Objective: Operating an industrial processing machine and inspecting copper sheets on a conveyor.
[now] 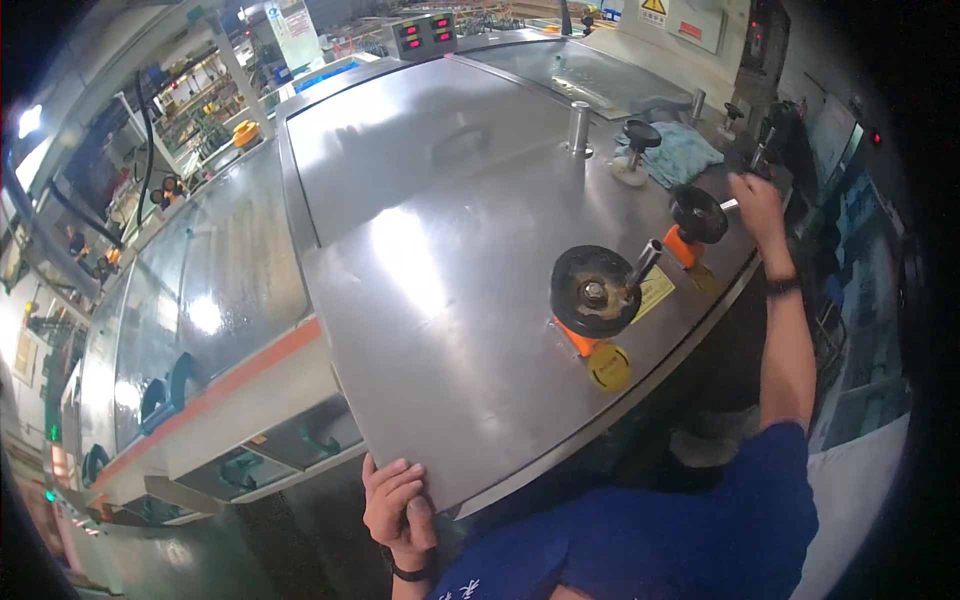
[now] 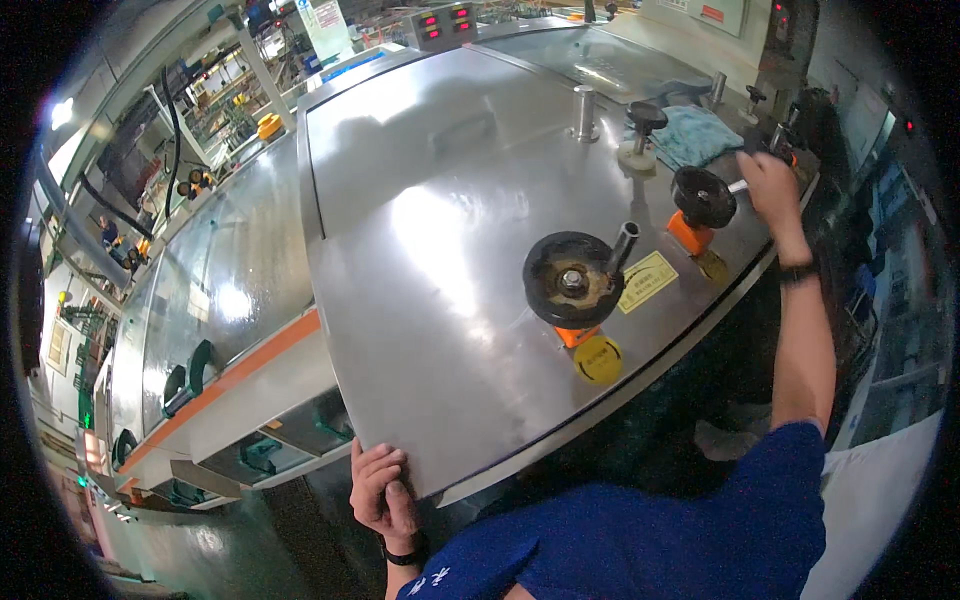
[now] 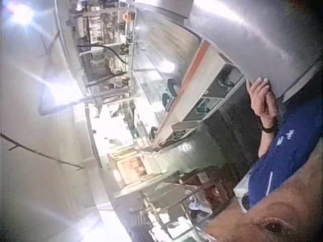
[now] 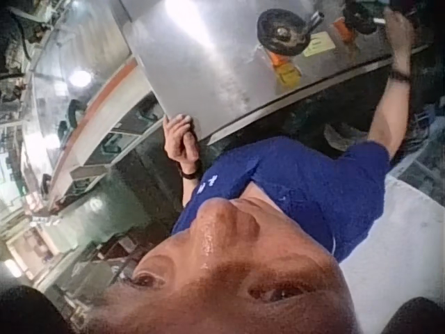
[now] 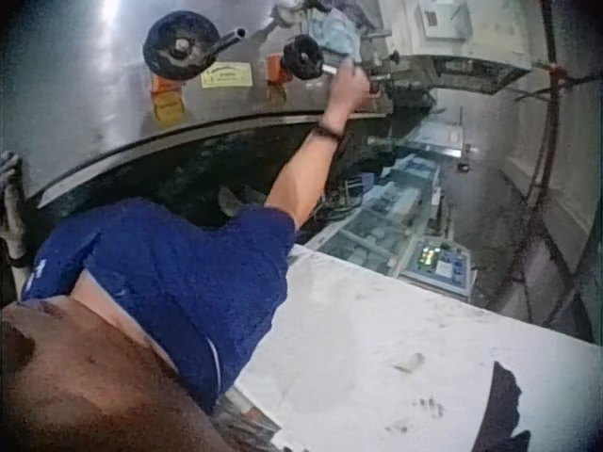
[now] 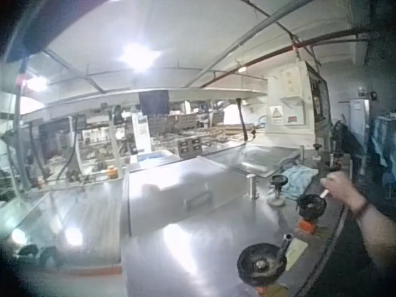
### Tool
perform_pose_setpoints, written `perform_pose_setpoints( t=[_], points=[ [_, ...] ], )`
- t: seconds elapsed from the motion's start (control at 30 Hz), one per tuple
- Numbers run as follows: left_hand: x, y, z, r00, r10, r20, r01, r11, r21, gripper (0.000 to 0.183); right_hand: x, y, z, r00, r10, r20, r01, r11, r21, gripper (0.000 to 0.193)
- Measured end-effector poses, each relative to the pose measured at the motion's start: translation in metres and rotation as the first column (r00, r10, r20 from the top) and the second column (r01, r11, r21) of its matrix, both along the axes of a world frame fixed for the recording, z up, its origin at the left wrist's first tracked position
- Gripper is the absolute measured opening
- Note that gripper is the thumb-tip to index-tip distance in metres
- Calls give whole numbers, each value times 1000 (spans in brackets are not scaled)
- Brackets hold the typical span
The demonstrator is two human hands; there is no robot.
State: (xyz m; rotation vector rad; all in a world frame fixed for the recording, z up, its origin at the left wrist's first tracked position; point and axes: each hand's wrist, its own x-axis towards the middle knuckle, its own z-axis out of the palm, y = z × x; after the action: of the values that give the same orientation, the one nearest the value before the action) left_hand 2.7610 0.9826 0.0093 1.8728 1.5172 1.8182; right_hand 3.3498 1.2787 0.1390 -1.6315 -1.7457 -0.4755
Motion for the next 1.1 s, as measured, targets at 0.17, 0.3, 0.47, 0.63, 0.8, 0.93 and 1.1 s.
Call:
perform_pose_setpoints(
  t=[0.17,0.3,0.47,0.63,0.8,0.93,1.1],
  points=[
    [4,4,-5,998,-19,65,16,999,41,14,-107,-88,15,998,-67,-15,68,994,84,39],
    [3,2,-3,995,-5,99,1,999,41,18,-143,-81,35,974,-56,217,28,991,132,41],
    [0,2,-2,996,-8,85,6,1000,25,17,-151,-19,41,959,-3,285,8,1000,-15,40],
    [-4,1,-3,999,-49,15,49,998,25,19,-60,61,41,978,-145,152,170,970,-172,52],
    [-11,0,0,998,-53,-27,54,998,24,11,-16,16,14,958,-272,89,277,960,-47,53],
    [-9,4,-4,997,-75,25,73,995,67,10,-40,-32,14,949,-296,-106,282,951,-129,53],
    [-9,3,-7,997,-77,21,75,993,88,27,-67,-64,21,976,-192,-102,176,974,-145,43]
  ],
)
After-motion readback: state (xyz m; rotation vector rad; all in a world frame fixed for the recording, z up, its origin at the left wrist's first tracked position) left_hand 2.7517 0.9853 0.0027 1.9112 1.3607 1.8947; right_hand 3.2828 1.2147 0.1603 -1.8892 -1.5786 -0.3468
